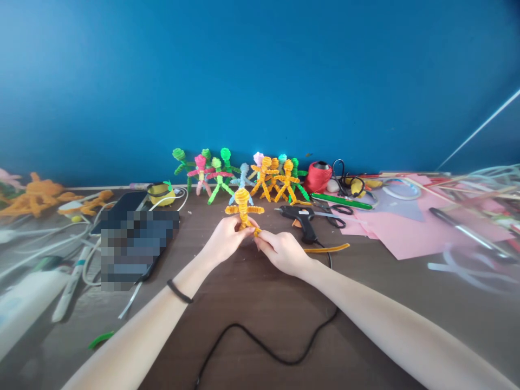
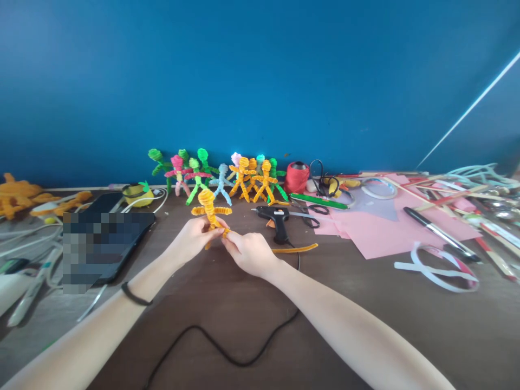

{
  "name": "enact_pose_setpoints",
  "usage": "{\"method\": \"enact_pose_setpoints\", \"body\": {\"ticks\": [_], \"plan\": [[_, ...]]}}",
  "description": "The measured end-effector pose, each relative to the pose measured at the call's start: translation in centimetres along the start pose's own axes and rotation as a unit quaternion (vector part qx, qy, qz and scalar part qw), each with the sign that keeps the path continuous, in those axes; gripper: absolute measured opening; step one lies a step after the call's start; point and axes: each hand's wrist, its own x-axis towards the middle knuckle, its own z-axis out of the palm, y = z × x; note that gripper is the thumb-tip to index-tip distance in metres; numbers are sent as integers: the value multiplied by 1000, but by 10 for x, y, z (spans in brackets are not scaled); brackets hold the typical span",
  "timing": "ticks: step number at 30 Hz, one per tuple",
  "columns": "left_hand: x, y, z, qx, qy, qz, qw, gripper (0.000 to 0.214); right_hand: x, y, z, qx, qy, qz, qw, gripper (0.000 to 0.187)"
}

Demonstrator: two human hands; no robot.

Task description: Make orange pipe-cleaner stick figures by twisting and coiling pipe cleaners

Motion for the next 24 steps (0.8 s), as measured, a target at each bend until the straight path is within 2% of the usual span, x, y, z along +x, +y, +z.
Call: {"method": "enact_pose_setpoints", "body": {"ticks": [6, 12, 17, 24], "plan": [[-2, 3, -4, 67, -7, 22, 997, 15, 0, 0, -4, 86, 36, 26, 995, 26], [1, 2, -9, 27, -41, -2, 999, 13, 3, 3, -7, 209, 86, 62, 972, 32], [1, 4, -11, -102, -70, -59, 991, 11, 7, 11, -6, 247, 106, 87, 959, 34], [-2, 7, -6, -280, -100, -101, 949, 14, 9, 13, -3, 226, 92, 82, 966, 33]]}}
